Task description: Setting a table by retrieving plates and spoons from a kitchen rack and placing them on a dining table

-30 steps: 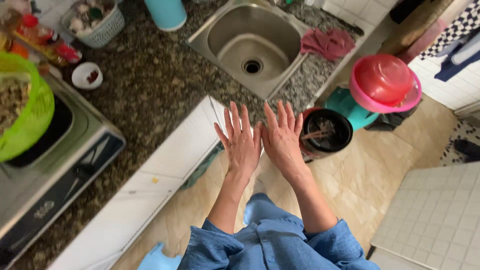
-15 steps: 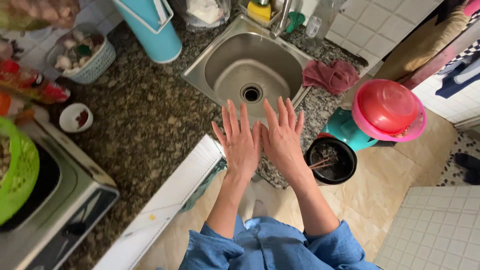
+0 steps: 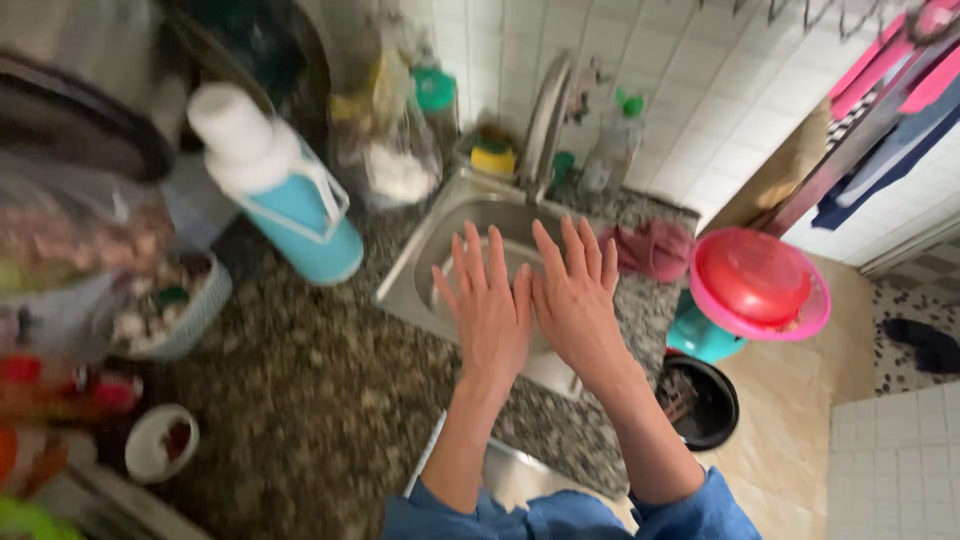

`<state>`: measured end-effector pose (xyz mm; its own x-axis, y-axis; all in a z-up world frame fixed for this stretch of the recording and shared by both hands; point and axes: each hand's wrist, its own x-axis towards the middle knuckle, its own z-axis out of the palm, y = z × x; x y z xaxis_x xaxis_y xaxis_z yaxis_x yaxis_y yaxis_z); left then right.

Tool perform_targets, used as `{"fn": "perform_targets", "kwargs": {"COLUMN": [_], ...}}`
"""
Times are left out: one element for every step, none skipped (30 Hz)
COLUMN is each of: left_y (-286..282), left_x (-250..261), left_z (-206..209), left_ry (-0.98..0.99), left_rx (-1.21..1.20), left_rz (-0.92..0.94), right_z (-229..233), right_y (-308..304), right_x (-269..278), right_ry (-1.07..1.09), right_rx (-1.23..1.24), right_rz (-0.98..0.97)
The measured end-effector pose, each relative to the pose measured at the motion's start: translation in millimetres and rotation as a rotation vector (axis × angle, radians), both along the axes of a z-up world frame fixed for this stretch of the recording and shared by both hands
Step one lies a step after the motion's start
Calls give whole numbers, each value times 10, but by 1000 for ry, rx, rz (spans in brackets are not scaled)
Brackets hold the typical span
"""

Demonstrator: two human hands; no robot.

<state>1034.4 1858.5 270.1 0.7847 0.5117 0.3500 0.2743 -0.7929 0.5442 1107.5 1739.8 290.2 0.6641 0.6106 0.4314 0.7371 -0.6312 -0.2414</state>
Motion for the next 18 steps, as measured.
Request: {"fn": "perform_targets", "kwargs": {"left_y": [85,164,243,328,408,480,555,623,682,700,701,695,758,814,866,879,890,895], "left_x": [28,51,67,85,106,128,192,254,314,344,360,372,471,571,676,742,812,878], "left_z": [91,179,265,378,489,600,690,779,860,1051,1239,1423,1451,1481,1517,1645,1778,1914], "left_ry": [-17,-52,-89,-106,-132,-158,-176,-199,-222,-241,-266,-290,-304,-348,-393,-409,-433,-457], "left_rx": [10,45,80,90,88,86,95,105,112,120,96,71,74,123,172,175,198,220], "left_rz": [-12,-3,8,-3,-29,-56,-66,-81,-97,-107,-101,-96,-105,-137,-169,-177,-175,-173], "right_z": [76,151,224,312,398,484,581,677,767,870,974,1075,1228,1379,1536,1678,1824,1972], "right_y": [90,175,260,341,419,489,544,592,630,673,698,717,743,763,778,783,785,781], "right_x": [28,53,72,86,104,125,177,226,271,339,397,454,482,508,534,567,605,638], "right_ry": [-17,-47,-77,-94,-132,-170,-188,-244,-300,-319,-368,-417,-431,-418,-406,-422,-457,-492], "right_rx": [10,19,29,39,62,85,95,91,85,92,100,108,111,115,120,122,118,114], "right_rz": [-12,-15,-17,-28,-35,-42,-52,-67,-84,-95,-95,-96,-104,-99,-94,-102,-118,-135]}}
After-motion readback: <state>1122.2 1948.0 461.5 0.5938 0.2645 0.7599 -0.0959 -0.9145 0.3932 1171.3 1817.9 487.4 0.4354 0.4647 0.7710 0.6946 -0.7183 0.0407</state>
